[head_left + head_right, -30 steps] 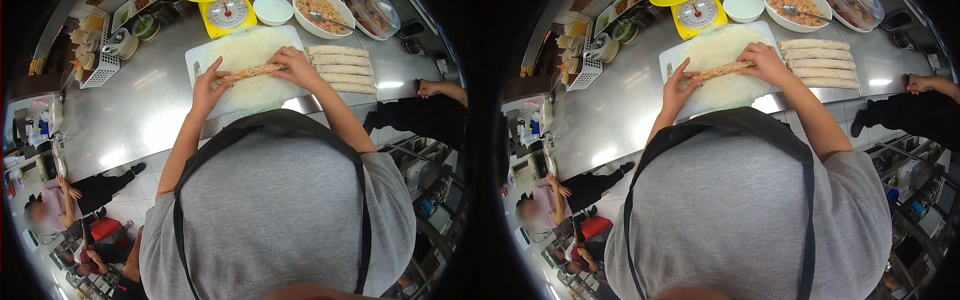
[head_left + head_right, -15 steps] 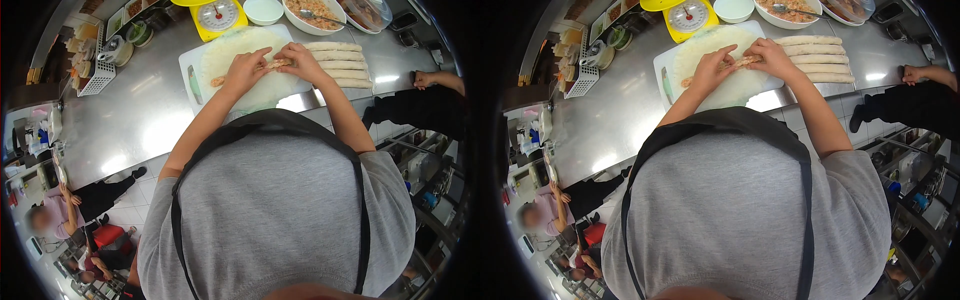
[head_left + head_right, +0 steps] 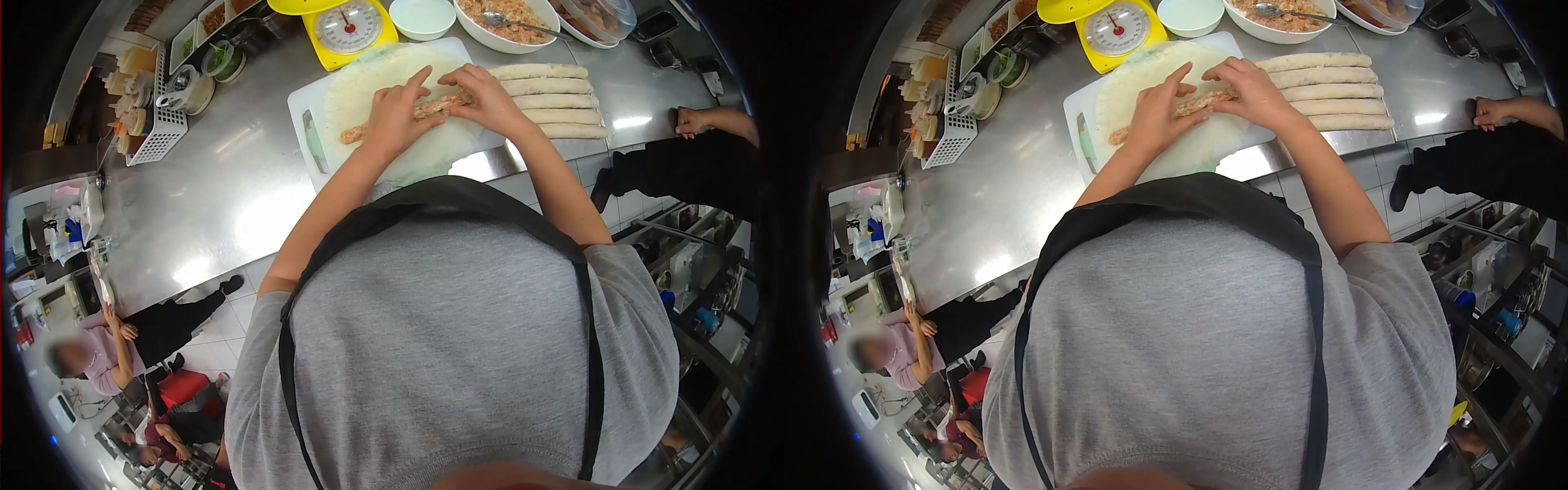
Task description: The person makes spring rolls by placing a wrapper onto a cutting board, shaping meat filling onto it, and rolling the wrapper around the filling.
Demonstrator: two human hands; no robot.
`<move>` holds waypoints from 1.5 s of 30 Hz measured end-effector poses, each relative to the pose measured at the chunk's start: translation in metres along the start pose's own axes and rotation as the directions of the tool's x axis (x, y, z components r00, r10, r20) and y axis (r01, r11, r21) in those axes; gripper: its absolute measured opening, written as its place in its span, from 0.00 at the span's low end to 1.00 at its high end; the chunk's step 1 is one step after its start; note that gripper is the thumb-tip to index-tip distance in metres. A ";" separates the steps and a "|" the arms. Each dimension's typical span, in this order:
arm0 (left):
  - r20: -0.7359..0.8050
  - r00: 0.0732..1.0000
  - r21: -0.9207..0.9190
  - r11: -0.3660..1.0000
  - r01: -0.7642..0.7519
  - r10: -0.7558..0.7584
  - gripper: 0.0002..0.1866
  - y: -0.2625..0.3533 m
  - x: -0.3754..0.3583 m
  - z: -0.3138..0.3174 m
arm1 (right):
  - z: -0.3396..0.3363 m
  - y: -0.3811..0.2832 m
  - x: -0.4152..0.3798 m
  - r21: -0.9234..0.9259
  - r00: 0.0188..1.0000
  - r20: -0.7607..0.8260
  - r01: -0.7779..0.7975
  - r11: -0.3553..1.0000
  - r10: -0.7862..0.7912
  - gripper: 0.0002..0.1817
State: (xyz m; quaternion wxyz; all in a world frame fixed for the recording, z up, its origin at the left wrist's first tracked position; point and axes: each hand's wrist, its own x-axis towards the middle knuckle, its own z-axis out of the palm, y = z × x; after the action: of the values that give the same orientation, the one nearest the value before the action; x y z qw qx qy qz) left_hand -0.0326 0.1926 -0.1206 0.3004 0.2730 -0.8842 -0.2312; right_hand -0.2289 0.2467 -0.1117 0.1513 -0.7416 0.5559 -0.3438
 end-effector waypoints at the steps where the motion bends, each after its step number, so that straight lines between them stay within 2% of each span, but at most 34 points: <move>1: 0.005 1.000 -0.011 1.000 0.021 -0.021 0.40 0.003 0.003 0.007 | 0.002 0.003 -0.001 0.000 1.000 0.001 0.000 1.000 0.000 0.12; 4: 0.065 0.995 0.049 0.997 0.067 -0.070 0.40 0.008 0.007 0.019 | 0.003 0.015 -0.004 -0.106 0.997 0.076 0.030 0.994 -0.022 0.12; 6: 0.067 0.995 0.052 0.996 0.076 -0.079 0.40 0.004 0.006 0.014 | 0.000 0.018 -0.007 -0.030 0.993 0.116 -0.033 0.999 0.036 0.13; 11: 0.029 0.997 0.017 0.997 0.075 -0.075 0.40 -0.016 -0.018 -0.015 | 0.000 0.021 -0.012 0.018 0.996 0.090 -0.011 1.000 0.010 0.14; 13: 0.068 0.986 -0.010 0.988 0.152 -0.151 0.40 -0.028 -0.032 -0.031 | -0.001 0.020 -0.010 0.022 0.996 0.087 -0.004 1.000 0.002 0.14; 18: 0.041 0.947 -0.087 0.943 0.320 -0.317 0.38 -0.039 -0.064 -0.068 | -0.004 0.019 -0.006 -0.009 0.989 0.147 -0.020 1.000 0.021 0.16; 21: -0.033 0.951 -0.095 0.948 0.305 -0.309 0.38 -0.052 -0.080 -0.071 | -0.005 0.015 0.001 -0.105 0.980 0.195 -0.016 0.994 0.037 0.17; 22: -0.035 0.950 -0.094 0.947 0.306 -0.310 0.38 -0.051 -0.082 -0.071 | -0.004 0.010 0.003 -0.105 0.980 0.196 -0.014 0.994 0.034 0.17; 24: -0.038 0.937 -0.104 0.934 0.342 -0.347 0.37 -0.051 -0.083 -0.070 | 0.004 -0.007 0.009 -0.205 0.994 0.069 0.092 0.974 -0.079 0.17; 25: -0.039 0.938 -0.104 0.935 0.340 -0.345 0.37 -0.048 -0.081 -0.068 | 0.011 -0.013 0.014 -0.207 0.994 0.068 0.092 0.974 -0.080 0.17; 27: -0.116 0.955 -0.070 0.962 0.265 -0.272 0.37 -0.041 -0.077 -0.066 | 0.028 -0.023 0.021 -0.097 0.982 0.125 0.156 0.983 -0.143 0.16; 28: -0.114 0.957 -0.072 0.963 0.261 -0.268 0.37 -0.041 -0.075 -0.066 | 0.036 -0.028 0.023 -0.101 0.983 0.122 0.153 0.983 -0.140 0.16; 31: -0.013 0.956 -0.069 0.954 0.292 -0.294 0.37 -0.042 -0.072 -0.062 | 0.045 -0.031 0.018 -0.132 0.974 0.194 0.143 0.981 -0.116 0.16; 34: -0.038 0.951 -0.107 0.947 0.302 -0.307 0.37 -0.049 -0.075 -0.060 | 0.033 -0.014 0.012 -0.111 0.983 0.166 0.099 0.989 -0.080 0.15; 39: -0.078 0.952 -0.157 0.946 0.283 -0.297 0.36 -0.047 -0.077 -0.060 | -0.003 0.024 -0.011 0.085 0.992 0.118 -0.058 0.995 0.048 0.15; 42: -0.072 0.947 -0.208 0.933 0.293 -0.313 0.36 -0.047 -0.077 -0.061 | -0.008 0.027 -0.013 0.106 0.991 0.120 -0.075 0.992 0.062 0.16; 45: -0.049 0.939 -0.167 0.929 0.329 -0.341 0.36 -0.042 -0.076 -0.065 | -0.009 0.027 -0.012 0.125 0.985 0.154 -0.093 0.988 0.073 0.16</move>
State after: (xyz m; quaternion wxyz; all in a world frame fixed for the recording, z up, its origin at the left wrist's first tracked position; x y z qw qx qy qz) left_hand 0.0754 0.1922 -0.1290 0.3109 0.4042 -0.7914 -0.3370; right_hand -0.2560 0.2506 -0.1257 0.2552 -0.7297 0.5495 -0.3168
